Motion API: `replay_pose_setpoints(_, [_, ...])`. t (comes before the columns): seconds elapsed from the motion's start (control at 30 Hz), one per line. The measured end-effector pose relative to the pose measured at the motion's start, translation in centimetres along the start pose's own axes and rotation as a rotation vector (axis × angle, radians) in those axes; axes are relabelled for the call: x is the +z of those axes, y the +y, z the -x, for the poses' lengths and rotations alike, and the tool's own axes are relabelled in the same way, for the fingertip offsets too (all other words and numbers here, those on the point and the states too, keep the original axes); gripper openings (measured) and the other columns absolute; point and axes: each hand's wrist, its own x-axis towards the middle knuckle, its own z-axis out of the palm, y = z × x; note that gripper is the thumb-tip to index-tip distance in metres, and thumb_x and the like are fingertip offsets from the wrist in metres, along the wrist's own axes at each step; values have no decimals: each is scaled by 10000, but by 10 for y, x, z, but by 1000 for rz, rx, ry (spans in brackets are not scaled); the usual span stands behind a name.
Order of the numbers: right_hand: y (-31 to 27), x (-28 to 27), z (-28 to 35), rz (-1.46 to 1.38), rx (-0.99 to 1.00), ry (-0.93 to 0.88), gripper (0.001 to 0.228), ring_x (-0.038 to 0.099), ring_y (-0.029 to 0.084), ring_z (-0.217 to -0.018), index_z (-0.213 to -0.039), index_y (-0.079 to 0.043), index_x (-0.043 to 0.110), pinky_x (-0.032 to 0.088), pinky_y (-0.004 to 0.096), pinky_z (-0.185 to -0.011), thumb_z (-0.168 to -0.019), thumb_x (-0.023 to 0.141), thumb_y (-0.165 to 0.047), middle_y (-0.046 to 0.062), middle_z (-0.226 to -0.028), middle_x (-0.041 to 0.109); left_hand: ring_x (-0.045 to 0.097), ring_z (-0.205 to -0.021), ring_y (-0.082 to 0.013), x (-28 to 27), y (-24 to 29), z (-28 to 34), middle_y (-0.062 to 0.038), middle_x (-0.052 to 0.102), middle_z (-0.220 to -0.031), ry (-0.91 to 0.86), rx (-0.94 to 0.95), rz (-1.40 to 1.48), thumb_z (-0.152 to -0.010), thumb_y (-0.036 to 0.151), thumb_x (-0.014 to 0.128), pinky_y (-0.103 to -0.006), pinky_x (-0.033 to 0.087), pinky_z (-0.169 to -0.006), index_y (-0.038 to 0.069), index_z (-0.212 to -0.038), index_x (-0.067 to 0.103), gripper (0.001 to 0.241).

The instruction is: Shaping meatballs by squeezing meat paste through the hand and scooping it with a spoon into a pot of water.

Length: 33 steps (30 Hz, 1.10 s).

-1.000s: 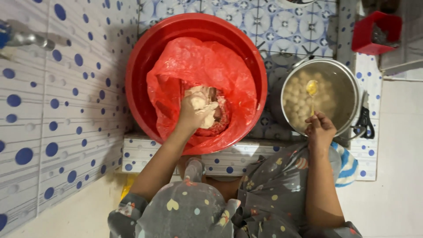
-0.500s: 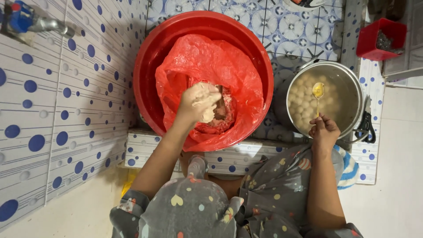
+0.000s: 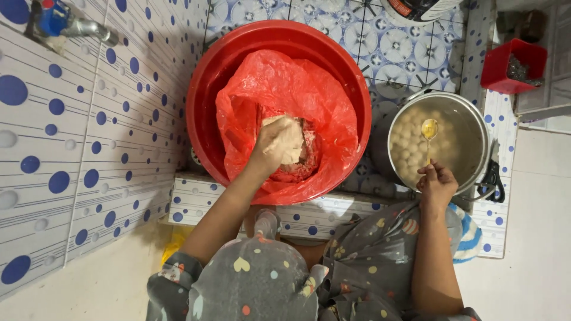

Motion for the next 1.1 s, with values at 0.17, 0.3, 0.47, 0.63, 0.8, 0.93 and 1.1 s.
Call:
replay_pose_setpoints(0.17, [1, -1, 0, 35, -27, -18, 264, 438, 122, -554, -1311, 184, 553, 361, 299, -487, -1118, 523, 6, 225, -819, 636, 591, -474, -103, 12, 22, -7, -106, 644, -629, 49, -207, 75, -854, 38, 814, -229, 497, -392, -35, -1104, 654, 305])
replay_pose_setpoints(0.3, [0, -1, -1, 16, -6, -17, 255, 451, 122, -553, -1314, 163, 558, 360, 304, -481, -1119, 522, 3, 213, -814, 639, 606, -443, -142, 9, 24, -4, -125, 621, -554, 56, -146, 24, -774, -82, 824, -254, 513, -378, -56, -898, 664, 204])
replay_pose_setpoints(0.47, [-4, 1, 1, 46, -45, -42, 258, 435, 119, -564, -1322, 187, 547, 350, 308, -493, -1129, 501, 22, 228, -822, 633, 636, -638, -128, 6, 18, -1, -131, 682, -643, 107, -47, -310, -735, 33, 832, -308, 556, -621, 2, -782, 688, 154])
replay_pose_setpoints(0.63, [-4, 0, 2, 54, -74, -49, 250, 439, 121, -565, -1326, 194, 551, 351, 297, -495, -1135, 493, 43, 241, -826, 627, 608, -453, -133, 1, -7, -4, -101, 621, -583, 55, -152, 79, -820, -1, 815, -283, 519, -373, 23, -893, 623, 207])
replay_pose_setpoints(0.8, [-8, 1, 4, 44, -72, -48, 250, 443, 124, -559, -1316, 195, 551, 353, 303, -491, -1126, 501, 41, 247, -823, 623, 676, -697, -169, 9, 20, 3, -186, 730, -823, -39, -55, -59, -854, -14, 739, -284, 583, -657, -73, -1140, 673, 299])
replay_pose_setpoints(0.93, [-3, 0, 1, 15, -46, -46, 247, 425, 103, -543, -1317, 162, 564, 346, 294, -472, -1128, 502, 16, 215, -822, 626, 738, -815, -144, 6, 10, -5, -129, 781, -901, -1, -47, -183, -729, 12, 890, -278, 599, -785, 2, -1012, 729, 326])
replay_pose_setpoints(1.1, [-17, 1, 7, -21, -43, -37, 244, 439, 102, -547, -1302, 154, 558, 361, 262, -481, -1126, 521, -11, 198, -829, 620, 686, -665, -155, 10, 17, -6, -112, 712, -693, 138, -70, -476, -682, 113, 913, -296, 568, -689, 35, -781, 697, 251])
